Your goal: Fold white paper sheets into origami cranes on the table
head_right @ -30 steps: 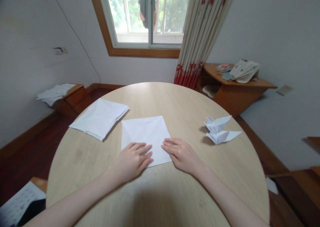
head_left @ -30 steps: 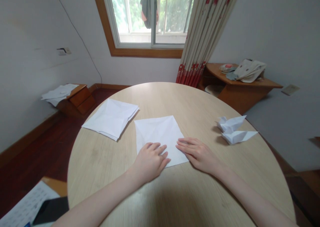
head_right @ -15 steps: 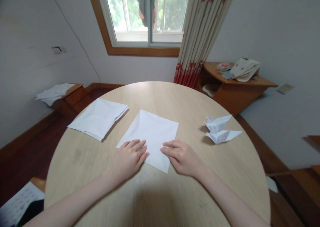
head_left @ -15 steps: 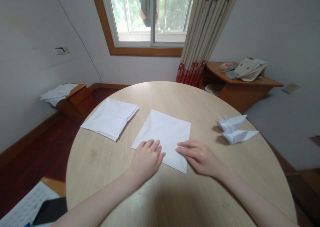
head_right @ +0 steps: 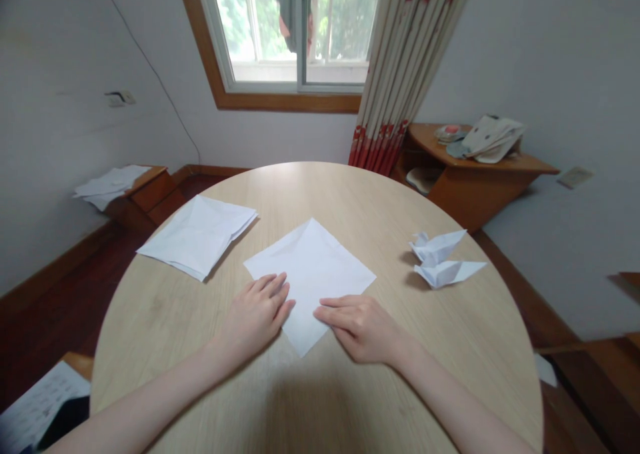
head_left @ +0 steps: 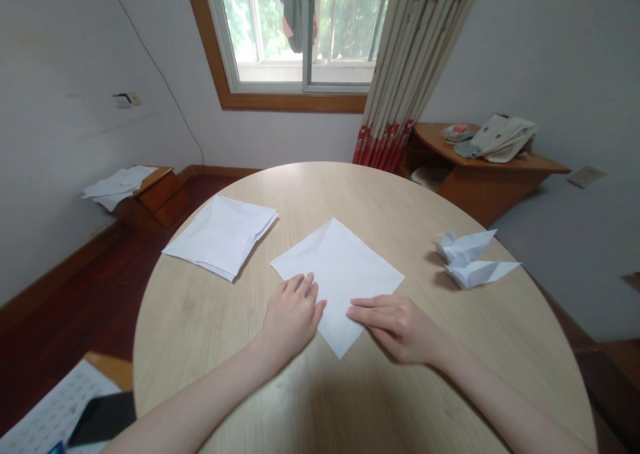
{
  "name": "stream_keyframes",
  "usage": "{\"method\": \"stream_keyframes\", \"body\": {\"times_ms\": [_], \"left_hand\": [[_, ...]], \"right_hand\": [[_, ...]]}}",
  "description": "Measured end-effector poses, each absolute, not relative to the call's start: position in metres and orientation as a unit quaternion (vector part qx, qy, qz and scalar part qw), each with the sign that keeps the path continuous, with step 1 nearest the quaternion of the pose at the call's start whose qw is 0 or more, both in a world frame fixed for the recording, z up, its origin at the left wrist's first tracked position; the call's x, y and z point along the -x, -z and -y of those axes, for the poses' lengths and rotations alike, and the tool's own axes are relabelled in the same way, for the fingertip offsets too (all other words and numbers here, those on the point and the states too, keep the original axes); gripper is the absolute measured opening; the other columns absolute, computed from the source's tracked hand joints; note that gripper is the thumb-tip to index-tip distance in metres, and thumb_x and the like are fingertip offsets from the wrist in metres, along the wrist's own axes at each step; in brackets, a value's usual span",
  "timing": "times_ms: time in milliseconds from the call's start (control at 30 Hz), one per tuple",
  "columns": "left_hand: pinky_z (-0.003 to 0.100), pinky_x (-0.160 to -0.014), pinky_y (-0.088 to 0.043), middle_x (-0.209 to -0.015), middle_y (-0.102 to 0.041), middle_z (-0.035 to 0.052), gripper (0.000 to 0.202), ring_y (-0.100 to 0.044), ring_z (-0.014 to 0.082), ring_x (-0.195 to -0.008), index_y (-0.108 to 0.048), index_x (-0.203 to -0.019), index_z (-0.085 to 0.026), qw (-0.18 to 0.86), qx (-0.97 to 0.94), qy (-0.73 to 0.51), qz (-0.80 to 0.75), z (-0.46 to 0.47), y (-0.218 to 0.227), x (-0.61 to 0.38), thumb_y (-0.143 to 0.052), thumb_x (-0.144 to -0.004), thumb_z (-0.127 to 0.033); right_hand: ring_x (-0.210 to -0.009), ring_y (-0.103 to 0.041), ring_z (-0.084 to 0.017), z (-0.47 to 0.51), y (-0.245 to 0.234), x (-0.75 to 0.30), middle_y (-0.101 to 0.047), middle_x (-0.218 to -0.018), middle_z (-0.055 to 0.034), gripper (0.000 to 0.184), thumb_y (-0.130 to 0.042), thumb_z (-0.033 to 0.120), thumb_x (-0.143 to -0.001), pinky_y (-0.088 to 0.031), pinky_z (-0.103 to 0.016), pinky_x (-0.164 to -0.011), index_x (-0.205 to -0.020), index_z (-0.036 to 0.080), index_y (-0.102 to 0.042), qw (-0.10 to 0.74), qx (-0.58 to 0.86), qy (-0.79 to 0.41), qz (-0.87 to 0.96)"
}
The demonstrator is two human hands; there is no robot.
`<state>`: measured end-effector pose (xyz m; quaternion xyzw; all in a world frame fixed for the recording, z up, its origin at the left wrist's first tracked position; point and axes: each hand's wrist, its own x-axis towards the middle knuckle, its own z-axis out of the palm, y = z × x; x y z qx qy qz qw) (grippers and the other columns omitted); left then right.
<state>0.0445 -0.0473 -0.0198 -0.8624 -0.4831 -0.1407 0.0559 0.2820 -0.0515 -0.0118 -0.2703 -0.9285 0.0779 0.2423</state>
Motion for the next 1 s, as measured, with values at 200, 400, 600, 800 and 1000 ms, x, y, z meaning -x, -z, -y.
{"method": "stream_keyframes", "body": {"times_ms": [200, 400, 600, 800, 1000], "left_hand": [[0.043, -0.098, -0.046, -0.130, -0.057, 0.0190, 0.036, -0.053, 0.0295, -0.121, -0.057, -0.120, -0.007, 0.038, 0.863, 0.150, 0.481, 0.042, 0.029, -0.042, -0.044, -0.095, -0.030], [0.045, -0.103, -0.044, -0.138, -0.049, 0.0181, 0.040, -0.045, 0.0285, -0.130, -0.049, -0.131, -0.008, 0.045, 0.882, 0.135, 0.449, 0.035, 0.041, -0.038, -0.040, -0.098, -0.029], [0.046, -0.104, -0.044, -0.140, -0.045, 0.0200, 0.040, -0.041, 0.0303, -0.131, -0.047, -0.131, -0.004, 0.066, 0.889, 0.125, 0.435, 0.033, 0.047, -0.038, -0.040, -0.099, -0.026], [0.045, -0.105, -0.043, -0.140, -0.044, 0.0231, 0.039, -0.041, 0.0296, -0.131, -0.045, -0.131, 0.000, 0.058, 0.897, 0.121, 0.421, 0.031, 0.051, -0.039, -0.042, -0.098, -0.019], [0.039, -0.106, -0.044, -0.140, -0.046, 0.0187, 0.038, -0.043, 0.0242, -0.131, -0.046, -0.129, -0.006, 0.004, 0.905, 0.125, 0.407, 0.038, 0.044, -0.040, -0.034, -0.093, -0.002]], "right_hand": [[-0.111, -0.062, -0.019, 0.058, 0.010, -0.274, -0.071, -0.110, -0.0087, 0.042, -0.041, 0.007, -0.086, -0.055, -0.031, -0.089, -0.121, 0.018, -0.062, 0.234, 0.229, -0.126, 0.936], [-0.113, -0.061, -0.017, 0.058, 0.012, -0.271, -0.068, -0.116, -0.0085, 0.043, -0.040, 0.007, -0.087, -0.053, -0.031, -0.094, -0.124, 0.019, -0.060, 0.248, 0.230, -0.145, 0.930], [-0.125, -0.051, -0.019, 0.045, 0.021, -0.283, -0.061, -0.128, -0.0064, 0.039, -0.044, 0.011, -0.091, -0.047, -0.039, -0.102, -0.125, 0.023, -0.060, 0.237, 0.303, -0.114, 0.916], [-0.138, -0.031, -0.025, 0.036, 0.026, -0.293, -0.038, -0.148, -0.0086, 0.045, -0.047, 0.032, -0.096, -0.034, -0.053, -0.109, -0.140, 0.026, -0.043, 0.148, 0.360, -0.108, 0.915], [-0.142, -0.018, -0.028, 0.037, 0.028, -0.292, -0.029, -0.153, -0.0053, 0.048, -0.044, 0.039, -0.096, -0.027, -0.058, -0.111, -0.143, 0.032, -0.036, 0.110, 0.387, -0.104, 0.909]]}}
